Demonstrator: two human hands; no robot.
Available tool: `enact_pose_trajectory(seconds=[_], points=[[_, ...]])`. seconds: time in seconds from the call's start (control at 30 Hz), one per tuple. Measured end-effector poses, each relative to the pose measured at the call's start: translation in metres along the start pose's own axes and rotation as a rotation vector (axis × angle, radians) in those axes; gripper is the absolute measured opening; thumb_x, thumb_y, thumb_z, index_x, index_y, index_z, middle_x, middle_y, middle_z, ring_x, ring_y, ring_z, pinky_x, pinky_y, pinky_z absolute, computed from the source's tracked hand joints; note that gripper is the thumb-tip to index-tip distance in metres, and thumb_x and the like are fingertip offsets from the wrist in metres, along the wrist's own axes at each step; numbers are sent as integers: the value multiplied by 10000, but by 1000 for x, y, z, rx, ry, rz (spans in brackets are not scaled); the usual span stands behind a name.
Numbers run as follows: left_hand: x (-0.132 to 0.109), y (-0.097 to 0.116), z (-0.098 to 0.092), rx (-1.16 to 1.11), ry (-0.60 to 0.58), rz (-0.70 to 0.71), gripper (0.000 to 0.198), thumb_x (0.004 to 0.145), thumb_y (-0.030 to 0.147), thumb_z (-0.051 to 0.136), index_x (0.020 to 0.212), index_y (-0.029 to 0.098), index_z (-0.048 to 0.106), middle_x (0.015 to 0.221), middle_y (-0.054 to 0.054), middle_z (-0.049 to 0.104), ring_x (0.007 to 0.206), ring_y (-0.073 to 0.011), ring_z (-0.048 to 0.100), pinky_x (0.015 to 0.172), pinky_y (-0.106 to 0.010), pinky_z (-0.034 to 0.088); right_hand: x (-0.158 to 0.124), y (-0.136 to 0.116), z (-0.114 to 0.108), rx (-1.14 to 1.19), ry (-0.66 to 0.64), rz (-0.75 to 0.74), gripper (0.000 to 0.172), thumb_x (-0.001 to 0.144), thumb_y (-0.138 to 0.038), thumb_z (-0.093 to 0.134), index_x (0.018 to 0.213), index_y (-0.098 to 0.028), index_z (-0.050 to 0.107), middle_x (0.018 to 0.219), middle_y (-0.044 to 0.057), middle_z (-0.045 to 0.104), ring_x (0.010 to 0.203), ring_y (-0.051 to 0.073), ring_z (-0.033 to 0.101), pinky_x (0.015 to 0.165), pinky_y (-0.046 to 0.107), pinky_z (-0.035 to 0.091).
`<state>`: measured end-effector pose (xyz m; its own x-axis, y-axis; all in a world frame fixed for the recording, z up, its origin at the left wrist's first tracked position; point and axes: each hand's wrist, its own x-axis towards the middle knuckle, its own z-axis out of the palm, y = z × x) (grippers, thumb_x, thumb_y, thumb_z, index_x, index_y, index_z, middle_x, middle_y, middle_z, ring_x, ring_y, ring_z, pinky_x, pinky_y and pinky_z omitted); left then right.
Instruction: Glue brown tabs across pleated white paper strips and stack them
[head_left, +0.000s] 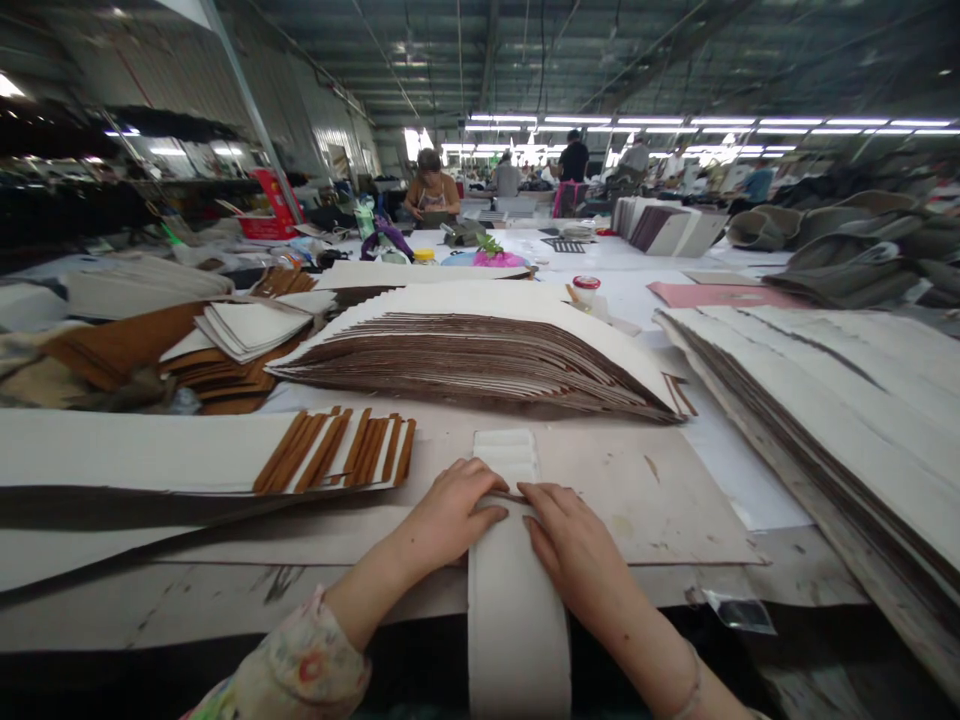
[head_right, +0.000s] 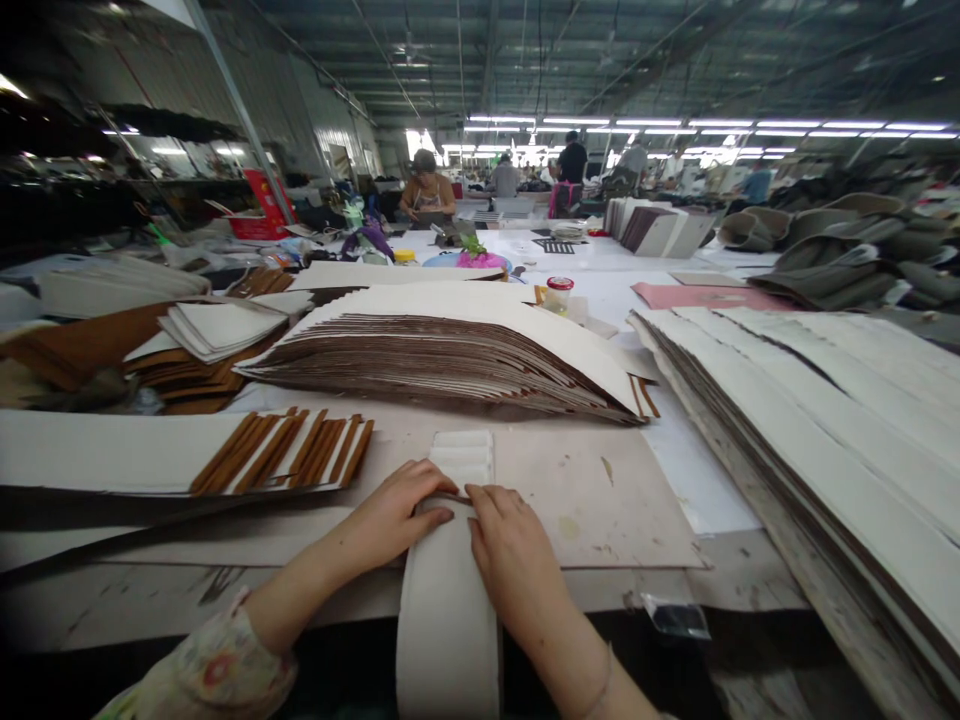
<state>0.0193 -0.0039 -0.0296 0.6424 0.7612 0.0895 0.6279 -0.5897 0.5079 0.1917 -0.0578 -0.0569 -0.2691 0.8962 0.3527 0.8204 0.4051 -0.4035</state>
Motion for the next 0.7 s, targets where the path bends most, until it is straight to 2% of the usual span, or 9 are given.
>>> enact_pose_trajectory(seconds=[0.1,0.27,0.5,0.7], points=[[-3,-7,-2,-50,2,12,162,791,235,574,947,196,561,957,-29,551,957,-190,466,855,-317,368,5,0,-2,-20,-26,-8,328,794,-85,459,1114,-149,490,980,91,566,917,216,523,800,392,460],[-5,-6,-1,-43,15,35,127,800,218,561,924,190,565,937,-26,555,937,-184,466,838,-307,372,12,-1,-3,-85,-57,-33,210,821,-108,464,996,-179,557,885,61,564,849,198,519,751,364,440],[-9,0,0,71,21,28,115,848,268,493,840,193,580,881,-21,540,871,-180,464,752,-292,377,17,-7,0,-281,-51,-167,95,825,-134,496,807,-177,579,753,45,543,762,192,509,692,333,407],[-15,-20,0,-117,53,14,174,776,263,594,938,205,570,937,-24,523,944,-177,466,833,-288,376,17,-10,-3,-279,-84,-141,74,813,-224,541,846,-175,586,777,49,548,769,196,516,682,331,428]])
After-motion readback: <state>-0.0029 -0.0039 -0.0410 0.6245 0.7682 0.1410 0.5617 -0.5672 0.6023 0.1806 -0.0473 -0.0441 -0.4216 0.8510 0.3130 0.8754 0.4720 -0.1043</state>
